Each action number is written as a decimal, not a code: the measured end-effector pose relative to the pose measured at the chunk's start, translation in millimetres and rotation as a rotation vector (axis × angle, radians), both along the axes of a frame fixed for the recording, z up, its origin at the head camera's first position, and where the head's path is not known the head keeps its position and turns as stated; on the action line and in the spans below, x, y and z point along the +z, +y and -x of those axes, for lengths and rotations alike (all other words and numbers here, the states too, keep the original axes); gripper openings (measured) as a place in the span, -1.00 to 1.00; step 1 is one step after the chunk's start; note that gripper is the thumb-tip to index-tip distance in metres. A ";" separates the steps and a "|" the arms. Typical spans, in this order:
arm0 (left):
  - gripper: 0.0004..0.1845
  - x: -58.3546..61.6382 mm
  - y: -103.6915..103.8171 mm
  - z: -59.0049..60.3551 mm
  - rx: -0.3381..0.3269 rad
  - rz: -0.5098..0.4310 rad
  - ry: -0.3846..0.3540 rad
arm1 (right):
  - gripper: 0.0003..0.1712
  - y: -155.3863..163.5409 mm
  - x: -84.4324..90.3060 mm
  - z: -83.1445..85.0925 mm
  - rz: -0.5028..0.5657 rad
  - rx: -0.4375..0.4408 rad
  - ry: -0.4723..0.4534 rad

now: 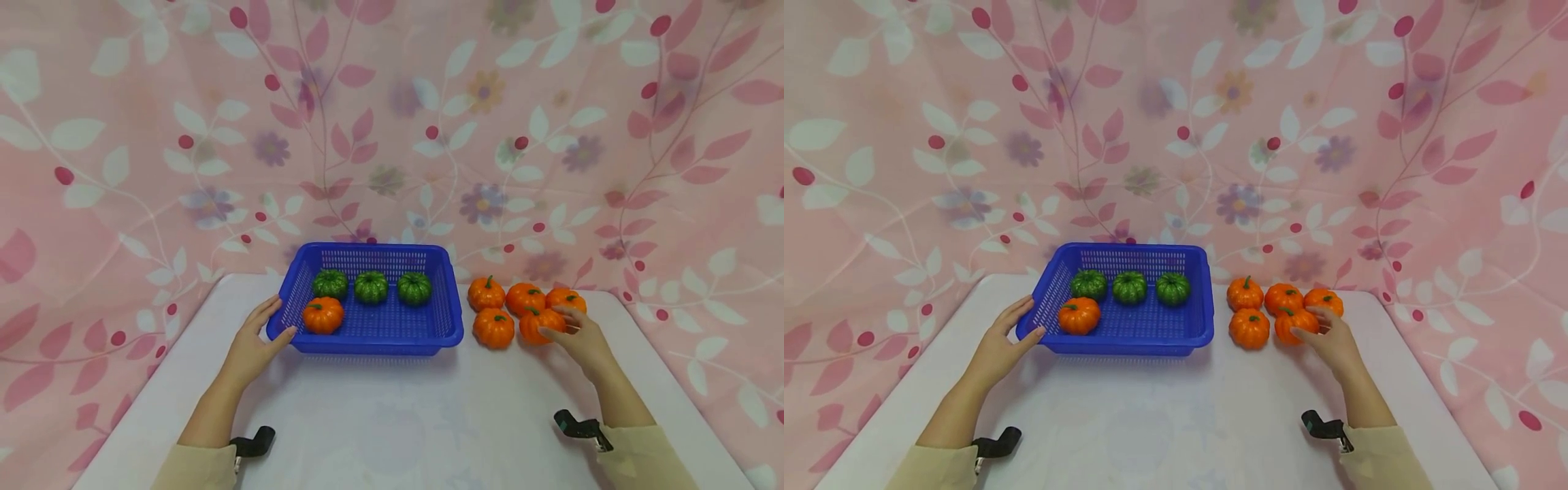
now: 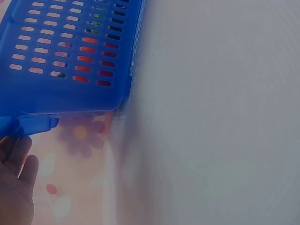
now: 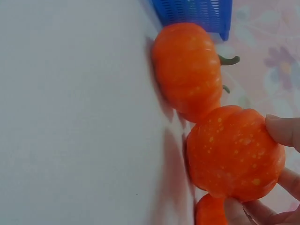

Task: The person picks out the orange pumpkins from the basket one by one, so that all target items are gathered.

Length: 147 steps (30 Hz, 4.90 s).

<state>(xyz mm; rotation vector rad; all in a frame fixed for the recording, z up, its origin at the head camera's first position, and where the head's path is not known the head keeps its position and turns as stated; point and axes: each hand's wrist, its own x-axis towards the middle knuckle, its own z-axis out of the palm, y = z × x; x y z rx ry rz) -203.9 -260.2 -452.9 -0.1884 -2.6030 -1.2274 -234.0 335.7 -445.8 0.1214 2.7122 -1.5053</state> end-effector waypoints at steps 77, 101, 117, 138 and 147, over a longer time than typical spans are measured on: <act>-0.20 0.0 -0.4 -0.3 0.004 0.010 -0.020 | -0.10 7.8 7.6 -13.3 -0.149 0.141 0.065; -0.21 -0.9 0.0 3.3 -0.001 -0.007 -0.021 | -0.34 -110.0 77.2 -12.1 0.086 0.247 0.172; -0.22 -1.0 0.7 1.9 -0.001 -0.018 -0.013 | -0.62 -220.7 54.1 19.6 0.175 0.316 0.247; -0.22 -0.1 -0.4 -0.2 0.012 -0.007 -0.021 | -0.59 -320.4 43.8 51.9 0.063 0.551 0.038; -0.23 0.1 0.6 0.2 0.012 -0.003 -0.005 | -0.47 -344.3 48.4 74.5 0.048 0.570 -0.077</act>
